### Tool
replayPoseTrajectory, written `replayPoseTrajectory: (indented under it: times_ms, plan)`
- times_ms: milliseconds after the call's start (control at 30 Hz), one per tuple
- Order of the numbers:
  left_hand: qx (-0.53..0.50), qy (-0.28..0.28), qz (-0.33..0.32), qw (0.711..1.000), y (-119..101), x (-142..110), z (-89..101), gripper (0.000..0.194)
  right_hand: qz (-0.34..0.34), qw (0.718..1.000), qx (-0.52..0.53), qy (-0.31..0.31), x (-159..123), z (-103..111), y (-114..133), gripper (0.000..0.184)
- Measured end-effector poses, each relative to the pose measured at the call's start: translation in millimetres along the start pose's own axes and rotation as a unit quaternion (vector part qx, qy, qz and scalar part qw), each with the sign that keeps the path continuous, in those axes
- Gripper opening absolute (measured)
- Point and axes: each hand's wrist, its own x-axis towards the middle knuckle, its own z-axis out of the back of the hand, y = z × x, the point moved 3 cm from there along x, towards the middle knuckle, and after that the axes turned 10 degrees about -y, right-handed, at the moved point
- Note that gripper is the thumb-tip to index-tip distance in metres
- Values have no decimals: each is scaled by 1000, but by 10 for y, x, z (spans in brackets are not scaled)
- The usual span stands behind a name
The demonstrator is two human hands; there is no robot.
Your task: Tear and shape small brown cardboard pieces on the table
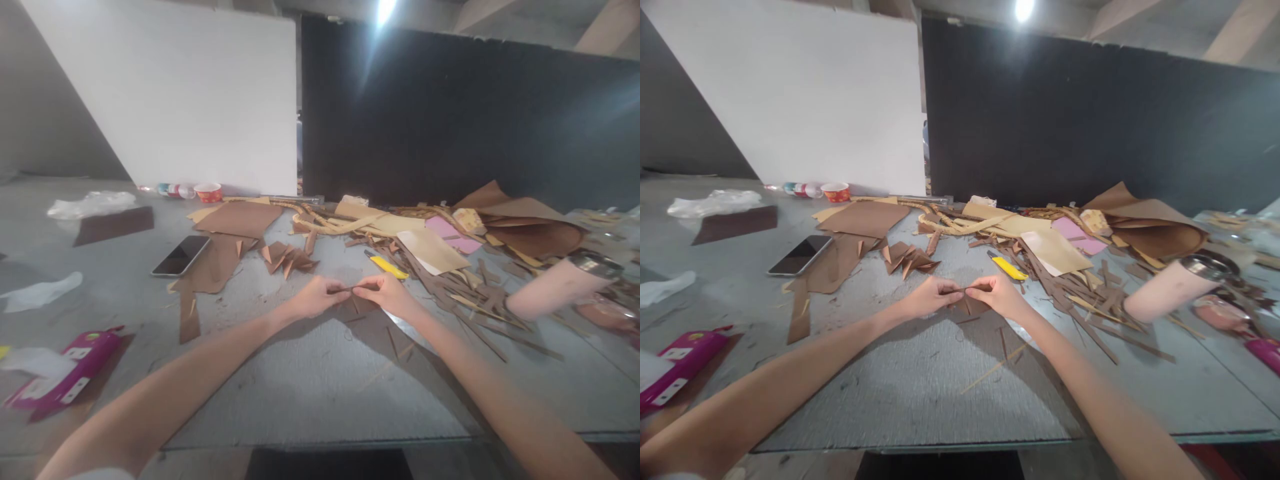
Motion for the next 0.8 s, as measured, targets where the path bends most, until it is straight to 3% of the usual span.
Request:
replayPoseTrajectory:
  times_ms: [167, 433, 800]
  plan:
    - [-69, 33, 5, 997, -56, -6, 4, 42, -47, 996, 79, 21, -39, 12, 41, 43]
    - [-153, 19, -21, 988, -130, -6, -6, 46, -110, 969, 217, 33, -56, -73, -43, 51]
    - [-179, -26, -11, 984, -191, -22, -27, 47, -110, 960, 257, -15, -59, -82, -2, 45]
